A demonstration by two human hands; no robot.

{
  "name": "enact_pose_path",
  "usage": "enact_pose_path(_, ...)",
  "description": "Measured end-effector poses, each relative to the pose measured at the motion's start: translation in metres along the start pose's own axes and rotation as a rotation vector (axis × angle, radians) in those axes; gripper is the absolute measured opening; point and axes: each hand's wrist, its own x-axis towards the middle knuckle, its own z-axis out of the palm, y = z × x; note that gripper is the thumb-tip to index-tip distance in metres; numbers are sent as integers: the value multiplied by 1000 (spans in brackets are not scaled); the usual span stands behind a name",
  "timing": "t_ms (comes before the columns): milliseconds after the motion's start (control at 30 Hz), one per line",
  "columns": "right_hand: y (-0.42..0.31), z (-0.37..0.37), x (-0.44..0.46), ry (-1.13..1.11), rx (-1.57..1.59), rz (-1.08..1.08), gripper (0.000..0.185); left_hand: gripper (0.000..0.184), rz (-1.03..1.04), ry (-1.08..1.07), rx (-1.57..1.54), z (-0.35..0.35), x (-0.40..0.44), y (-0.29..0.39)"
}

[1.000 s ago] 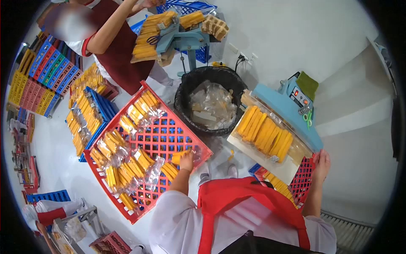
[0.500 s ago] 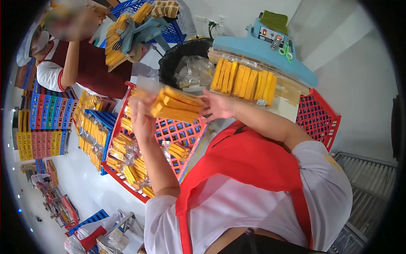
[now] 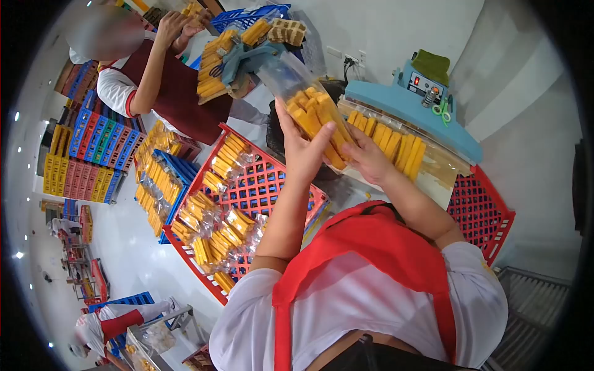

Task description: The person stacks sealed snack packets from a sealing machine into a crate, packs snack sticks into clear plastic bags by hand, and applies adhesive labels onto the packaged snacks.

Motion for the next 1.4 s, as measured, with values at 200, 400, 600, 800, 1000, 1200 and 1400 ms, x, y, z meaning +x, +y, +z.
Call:
enact_pose_path(200, -36, -2, 6, -111, -419, -180, 48, 73, -94, -52, -237, -4, -2, -11)
enact_pose_path(400, -38, 18, 25, 60, 52, 113, 45, 48, -493, -95, -791, -12, 3, -23)
enact_pose_path(600, -34, 22, 29, 104, 40, -51, 41, 45, -414, -69, -882, -28, 6, -16)
enact_pose_path(800, -31, 34, 42, 68, 96, -189, 42, 49, -114, 255, -578, -15, 3, -23)
enact_pose_path(1000, -75, 50, 73, -63, -602, 119, 54, 37, -644, 61, -1104, -40, 16, -23)
enact_pose_path(1200, -64, 45, 102, -2, -667, 279, 54, 44, -744, 134, -1280, -46, 17, -37)
enact_pose_path(1400, -64, 37, 97, -45, -613, 240, 51, 48, -737, 110, -1292, -37, 19, -40)
